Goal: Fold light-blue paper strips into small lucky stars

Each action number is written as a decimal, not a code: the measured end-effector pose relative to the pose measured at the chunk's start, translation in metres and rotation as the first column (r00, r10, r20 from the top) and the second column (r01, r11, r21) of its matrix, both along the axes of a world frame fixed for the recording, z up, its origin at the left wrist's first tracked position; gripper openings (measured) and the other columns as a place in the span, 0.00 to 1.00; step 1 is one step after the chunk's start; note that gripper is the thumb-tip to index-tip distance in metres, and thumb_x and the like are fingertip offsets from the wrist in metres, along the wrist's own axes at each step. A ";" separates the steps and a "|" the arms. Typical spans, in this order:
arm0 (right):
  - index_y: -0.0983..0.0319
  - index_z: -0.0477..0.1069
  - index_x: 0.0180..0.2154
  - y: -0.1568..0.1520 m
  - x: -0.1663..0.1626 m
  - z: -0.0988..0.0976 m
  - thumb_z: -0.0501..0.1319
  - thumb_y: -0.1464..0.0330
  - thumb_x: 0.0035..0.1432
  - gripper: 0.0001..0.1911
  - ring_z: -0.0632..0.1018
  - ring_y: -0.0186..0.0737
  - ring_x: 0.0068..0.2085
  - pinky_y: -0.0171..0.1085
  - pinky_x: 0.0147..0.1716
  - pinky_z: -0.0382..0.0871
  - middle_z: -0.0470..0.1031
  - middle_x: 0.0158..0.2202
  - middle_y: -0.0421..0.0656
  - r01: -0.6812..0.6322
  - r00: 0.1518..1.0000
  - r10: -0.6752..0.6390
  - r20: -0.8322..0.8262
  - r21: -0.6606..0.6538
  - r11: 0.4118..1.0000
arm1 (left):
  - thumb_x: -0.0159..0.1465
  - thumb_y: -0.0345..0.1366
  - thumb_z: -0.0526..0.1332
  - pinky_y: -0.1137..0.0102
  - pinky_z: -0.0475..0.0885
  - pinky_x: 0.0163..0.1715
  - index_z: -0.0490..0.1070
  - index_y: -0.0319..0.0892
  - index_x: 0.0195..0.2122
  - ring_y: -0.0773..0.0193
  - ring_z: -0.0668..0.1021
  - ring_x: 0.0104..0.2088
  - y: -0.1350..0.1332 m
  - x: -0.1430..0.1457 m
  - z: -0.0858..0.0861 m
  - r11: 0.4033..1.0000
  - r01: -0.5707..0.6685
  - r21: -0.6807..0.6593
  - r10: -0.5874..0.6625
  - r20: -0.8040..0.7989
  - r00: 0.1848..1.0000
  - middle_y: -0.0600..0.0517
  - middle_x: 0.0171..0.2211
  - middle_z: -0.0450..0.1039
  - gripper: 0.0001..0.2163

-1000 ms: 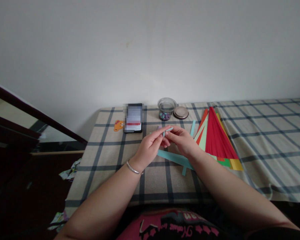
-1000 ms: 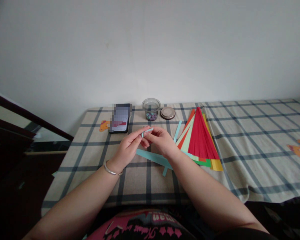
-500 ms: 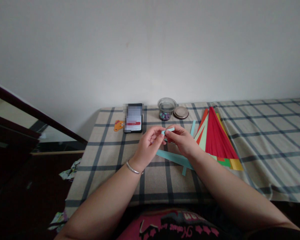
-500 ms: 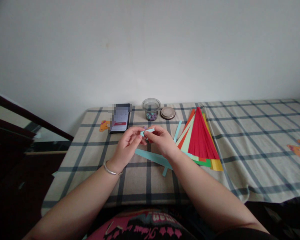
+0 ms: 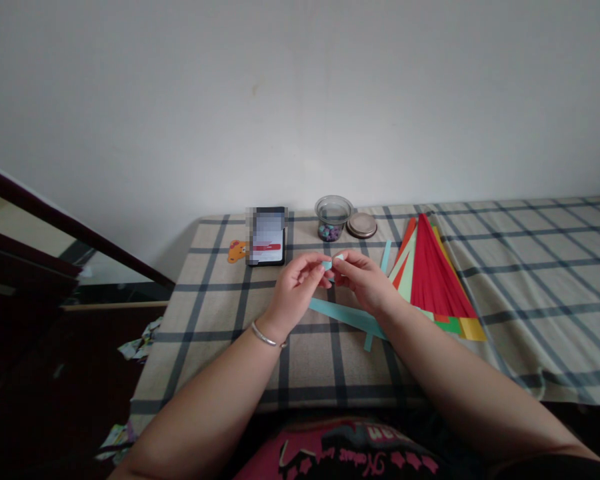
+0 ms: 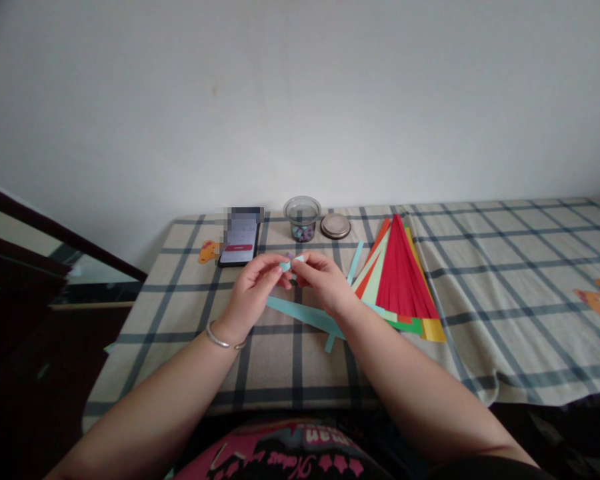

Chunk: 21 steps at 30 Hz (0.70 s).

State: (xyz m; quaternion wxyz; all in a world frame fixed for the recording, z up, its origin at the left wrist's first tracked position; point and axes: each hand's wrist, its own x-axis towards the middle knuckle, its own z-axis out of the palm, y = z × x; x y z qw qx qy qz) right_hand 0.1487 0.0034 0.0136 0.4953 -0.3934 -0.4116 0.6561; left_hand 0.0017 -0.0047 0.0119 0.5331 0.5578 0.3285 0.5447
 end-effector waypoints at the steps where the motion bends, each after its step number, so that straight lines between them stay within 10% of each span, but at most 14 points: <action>1: 0.61 0.70 0.25 0.000 0.000 0.000 0.72 0.54 0.39 0.20 0.71 0.31 0.24 0.34 0.28 0.63 0.73 0.22 0.36 -0.007 1.000 0.007 -0.005 -0.007 1.000 | 0.61 0.41 0.63 0.73 0.75 0.30 0.73 0.39 0.39 0.70 0.76 0.26 0.000 0.000 0.000 1.000 0.002 0.002 -0.002 0.000 1.000 0.51 0.31 0.76 0.10; 21: 0.61 0.69 0.26 -0.002 -0.001 0.004 0.70 0.57 0.46 0.17 0.70 0.31 0.24 0.35 0.28 0.61 0.69 0.19 0.35 -0.123 0.992 0.127 -0.023 0.147 0.982 | 0.64 0.41 0.59 0.71 0.76 0.31 0.77 0.41 0.43 0.68 0.77 0.27 0.003 -0.001 -0.006 0.997 0.067 0.039 -0.065 -0.064 0.996 0.51 0.28 0.76 0.12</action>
